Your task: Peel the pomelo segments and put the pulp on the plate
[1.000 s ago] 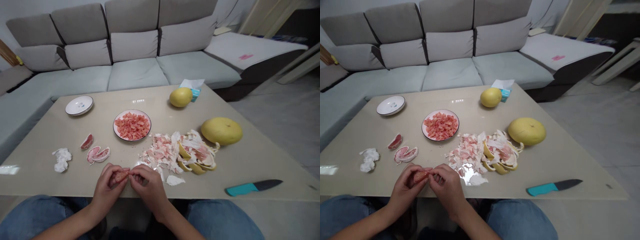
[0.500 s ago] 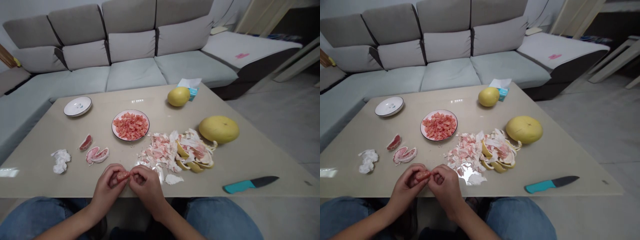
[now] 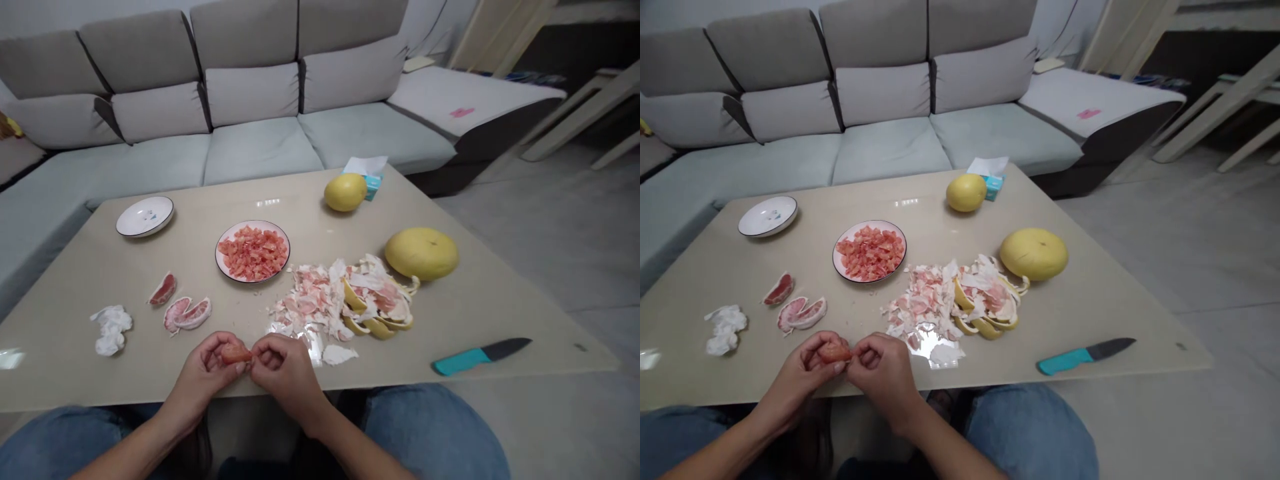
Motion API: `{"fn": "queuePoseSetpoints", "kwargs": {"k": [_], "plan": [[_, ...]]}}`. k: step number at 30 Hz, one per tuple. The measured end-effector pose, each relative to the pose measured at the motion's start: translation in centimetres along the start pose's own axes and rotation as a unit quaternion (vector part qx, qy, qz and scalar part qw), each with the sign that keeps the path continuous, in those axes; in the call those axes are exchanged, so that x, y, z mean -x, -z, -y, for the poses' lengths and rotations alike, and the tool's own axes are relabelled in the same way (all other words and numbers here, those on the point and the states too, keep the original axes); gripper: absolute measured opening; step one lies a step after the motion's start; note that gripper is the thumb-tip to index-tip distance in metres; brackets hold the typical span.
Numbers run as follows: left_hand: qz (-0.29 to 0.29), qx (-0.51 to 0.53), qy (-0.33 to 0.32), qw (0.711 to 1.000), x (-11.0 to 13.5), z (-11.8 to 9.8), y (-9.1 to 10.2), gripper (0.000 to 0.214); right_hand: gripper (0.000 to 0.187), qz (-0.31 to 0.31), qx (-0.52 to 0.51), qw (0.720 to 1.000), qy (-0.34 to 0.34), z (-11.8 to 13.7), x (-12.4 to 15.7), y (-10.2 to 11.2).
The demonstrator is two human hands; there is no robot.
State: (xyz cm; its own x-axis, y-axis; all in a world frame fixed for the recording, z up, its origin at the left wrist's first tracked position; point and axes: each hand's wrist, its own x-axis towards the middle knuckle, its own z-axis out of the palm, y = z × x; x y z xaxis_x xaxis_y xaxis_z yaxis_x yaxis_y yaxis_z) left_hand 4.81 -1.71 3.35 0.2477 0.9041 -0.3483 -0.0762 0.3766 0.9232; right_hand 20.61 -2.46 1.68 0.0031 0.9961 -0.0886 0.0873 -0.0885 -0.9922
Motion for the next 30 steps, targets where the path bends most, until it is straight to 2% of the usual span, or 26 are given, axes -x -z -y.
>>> {"fn": "queuePoseSetpoints", "kwargs": {"k": [5,9,12,15,18,22,26,30], "plan": [[-0.011,0.009,-0.020,1.000,0.0,0.6,0.2,0.024,0.005,0.028,-0.101,0.988,-0.110,-0.2,-0.5,0.2],[0.044,0.076,0.049,0.995,-0.3,0.3,0.8,0.030,0.009,0.108,-0.211,0.959,-0.156,-0.3,-0.6,0.7],[0.082,0.109,0.107,0.985,-0.6,-0.5,1.2,0.036,0.015,0.142,-0.242,0.947,-0.158,-0.2,-0.5,1.1],[0.108,0.111,0.103,0.983,-0.6,-1.6,1.1,0.048,0.011,0.123,-0.195,0.966,-0.120,0.0,-0.4,1.2],[0.115,0.089,0.061,0.987,-0.3,-1.9,0.6,0.066,0.006,0.060,-0.092,0.994,-0.012,0.3,-0.1,0.9],[0.081,0.048,0.031,0.995,-0.2,-0.9,0.4,0.065,0.017,0.045,0.002,0.992,0.118,0.3,0.4,0.2],[0.046,0.037,0.017,0.998,-0.4,-0.1,0.7,0.053,0.019,0.054,0.014,0.985,0.165,0.1,0.6,0.0],[0.028,0.032,0.029,0.999,-0.4,-0.3,0.6,0.046,0.018,0.049,0.032,0.985,0.163,0.0,0.7,0.1]]}}
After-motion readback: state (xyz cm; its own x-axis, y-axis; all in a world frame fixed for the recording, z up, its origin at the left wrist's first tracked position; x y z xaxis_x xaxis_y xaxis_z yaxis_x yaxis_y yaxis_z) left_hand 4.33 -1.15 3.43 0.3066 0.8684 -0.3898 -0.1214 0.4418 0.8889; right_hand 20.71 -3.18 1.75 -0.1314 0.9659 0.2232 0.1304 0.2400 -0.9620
